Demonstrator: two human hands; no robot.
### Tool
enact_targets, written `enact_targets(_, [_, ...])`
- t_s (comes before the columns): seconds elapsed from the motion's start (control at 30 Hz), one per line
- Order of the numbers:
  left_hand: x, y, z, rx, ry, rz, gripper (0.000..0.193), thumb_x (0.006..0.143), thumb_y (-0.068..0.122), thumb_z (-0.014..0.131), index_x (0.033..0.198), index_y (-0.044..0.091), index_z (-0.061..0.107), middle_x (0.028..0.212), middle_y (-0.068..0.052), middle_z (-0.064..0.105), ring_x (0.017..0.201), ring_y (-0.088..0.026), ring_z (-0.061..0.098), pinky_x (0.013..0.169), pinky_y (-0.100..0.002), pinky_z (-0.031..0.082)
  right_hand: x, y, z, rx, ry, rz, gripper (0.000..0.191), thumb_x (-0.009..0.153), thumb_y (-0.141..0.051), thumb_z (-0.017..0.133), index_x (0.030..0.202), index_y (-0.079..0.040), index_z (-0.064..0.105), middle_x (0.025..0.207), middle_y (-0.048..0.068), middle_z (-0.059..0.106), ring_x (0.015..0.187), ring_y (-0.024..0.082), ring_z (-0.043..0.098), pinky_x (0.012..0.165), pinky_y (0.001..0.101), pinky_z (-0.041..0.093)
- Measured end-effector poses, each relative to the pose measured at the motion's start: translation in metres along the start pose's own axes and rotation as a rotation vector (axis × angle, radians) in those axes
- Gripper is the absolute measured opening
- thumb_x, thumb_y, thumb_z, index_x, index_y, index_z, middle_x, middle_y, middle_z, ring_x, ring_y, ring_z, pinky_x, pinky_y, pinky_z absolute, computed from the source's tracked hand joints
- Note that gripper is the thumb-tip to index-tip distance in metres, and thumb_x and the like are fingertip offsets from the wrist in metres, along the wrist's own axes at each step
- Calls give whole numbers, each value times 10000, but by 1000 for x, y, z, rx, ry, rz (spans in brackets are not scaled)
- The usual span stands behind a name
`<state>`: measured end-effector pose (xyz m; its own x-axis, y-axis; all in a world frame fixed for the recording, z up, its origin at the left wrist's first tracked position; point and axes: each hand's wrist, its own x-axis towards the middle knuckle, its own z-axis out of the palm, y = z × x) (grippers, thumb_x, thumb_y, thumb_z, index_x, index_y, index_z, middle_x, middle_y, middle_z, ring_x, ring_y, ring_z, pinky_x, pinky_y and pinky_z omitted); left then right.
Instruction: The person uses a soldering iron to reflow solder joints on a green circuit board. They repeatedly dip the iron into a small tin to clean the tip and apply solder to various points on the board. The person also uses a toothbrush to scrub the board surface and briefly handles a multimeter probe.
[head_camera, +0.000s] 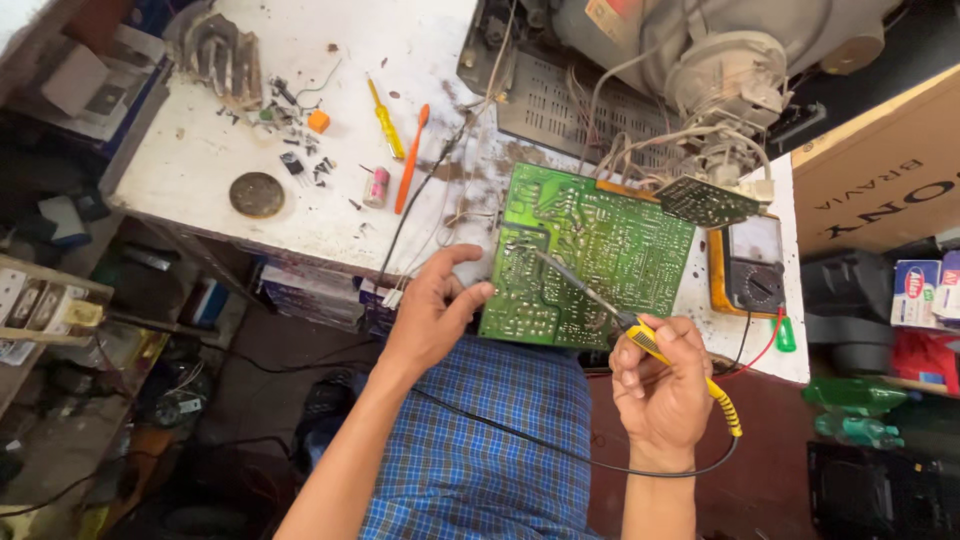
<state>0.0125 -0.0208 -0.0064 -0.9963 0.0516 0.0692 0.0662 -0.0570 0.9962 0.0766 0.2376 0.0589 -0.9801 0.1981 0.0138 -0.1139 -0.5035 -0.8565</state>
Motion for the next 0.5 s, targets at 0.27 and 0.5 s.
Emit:
enact_targets(0.27, [1, -1, 11, -23, 1, 85, 354, 913, 110, 739, 1255, 53, 671, 1080, -21, 638, 578, -34, 504, 564, -224, 460, 5, 16, -24, -61, 56, -23, 180, 1013, -113, 535, 1054, 28, 641, 742, 175, 626, 585, 206, 532, 488, 263, 388])
enact_targets(0.5, [3, -6, 18, -21, 1, 101, 292, 917, 94, 733, 1205, 52, 708, 1271, -31, 658, 607, -33, 503, 588, -215, 483, 16, 39, -26, -41, 49, 3, 156, 1016, -111, 558, 1046, 19, 637, 720, 159, 630, 571, 190, 545, 468, 252, 383])
